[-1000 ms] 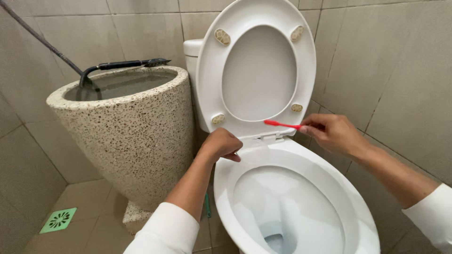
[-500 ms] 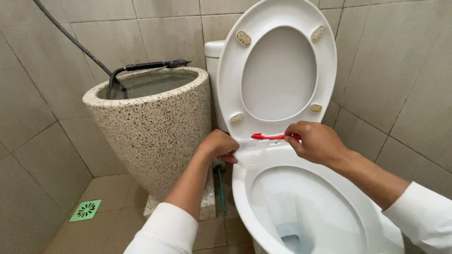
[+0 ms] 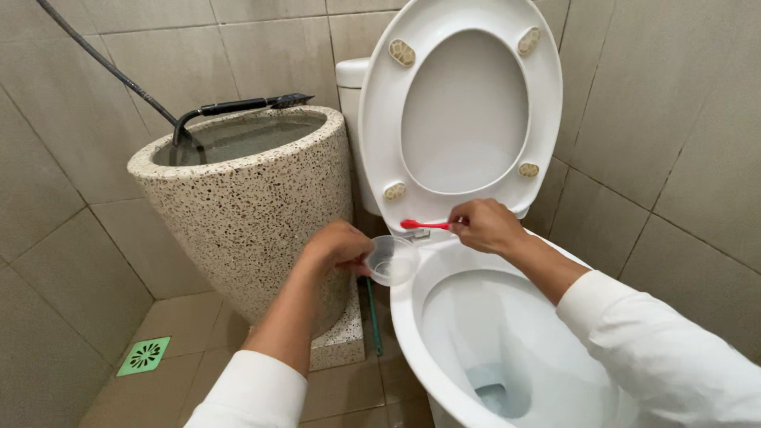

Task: The person scrubs the toilet seat and lid with a red toothbrush, repeatedly dipping the brush into a small plastic cup of water. They clean the underside of the lid, the hinges, and the rim of the seat, then lower the seat and continue scrubbing the rim and underside of the seat.

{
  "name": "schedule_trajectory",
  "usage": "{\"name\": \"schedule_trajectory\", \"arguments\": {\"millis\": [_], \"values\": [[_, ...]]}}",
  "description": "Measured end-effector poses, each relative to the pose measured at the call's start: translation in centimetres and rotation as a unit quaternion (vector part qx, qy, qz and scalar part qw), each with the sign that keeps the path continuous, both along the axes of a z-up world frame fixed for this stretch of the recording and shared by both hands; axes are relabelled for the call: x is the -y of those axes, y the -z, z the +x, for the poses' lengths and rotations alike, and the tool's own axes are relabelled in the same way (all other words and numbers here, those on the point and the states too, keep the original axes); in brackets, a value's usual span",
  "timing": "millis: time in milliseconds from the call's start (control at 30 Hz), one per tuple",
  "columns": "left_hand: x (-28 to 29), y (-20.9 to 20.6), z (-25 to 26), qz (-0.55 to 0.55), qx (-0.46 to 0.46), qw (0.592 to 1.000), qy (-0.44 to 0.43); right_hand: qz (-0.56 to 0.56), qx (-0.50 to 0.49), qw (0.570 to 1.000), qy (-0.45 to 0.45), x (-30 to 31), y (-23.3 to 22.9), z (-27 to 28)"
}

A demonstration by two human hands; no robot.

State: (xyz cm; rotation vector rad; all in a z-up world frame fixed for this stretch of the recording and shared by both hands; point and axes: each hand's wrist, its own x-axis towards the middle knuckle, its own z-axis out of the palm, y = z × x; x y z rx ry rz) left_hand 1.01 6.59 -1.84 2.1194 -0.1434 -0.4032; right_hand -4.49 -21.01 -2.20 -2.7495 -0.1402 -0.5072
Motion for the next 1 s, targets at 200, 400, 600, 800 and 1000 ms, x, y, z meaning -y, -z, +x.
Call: {"name": "schedule_trajectory", "arguments": {"millis": [200,400,600,800,1000], "values": [[-2.0,-0.7,-0.3,-0.026,0.006,0.999,-0.030,-0.017,-0.126,0.987,0.096,2.7,0.2,-1.2],[-2.1,-1.4,0.1,-0.056,0.013,0.998,-0.040,0.025,-0.118,0.993,0.006,0.5,2.8,-3.1],[-2.1,-1.8,0.8,-0.094,0.004,0.995,-0.041,0.022,-0.333,0.943,-0.017,-0.9,3.7,-3.5],[-1.0,-2.5,0.9,-0.087,0.021,0.995,-0.039,0.040,-0.184,0.982,0.021,0.0,2.8,-4.0],[-1.1,-1.7,0.7,-0.103,0.011,0.994,-0.032,-0.051,-0.237,0.959,-0.148,-2.6,3.0,-3.9]]}}
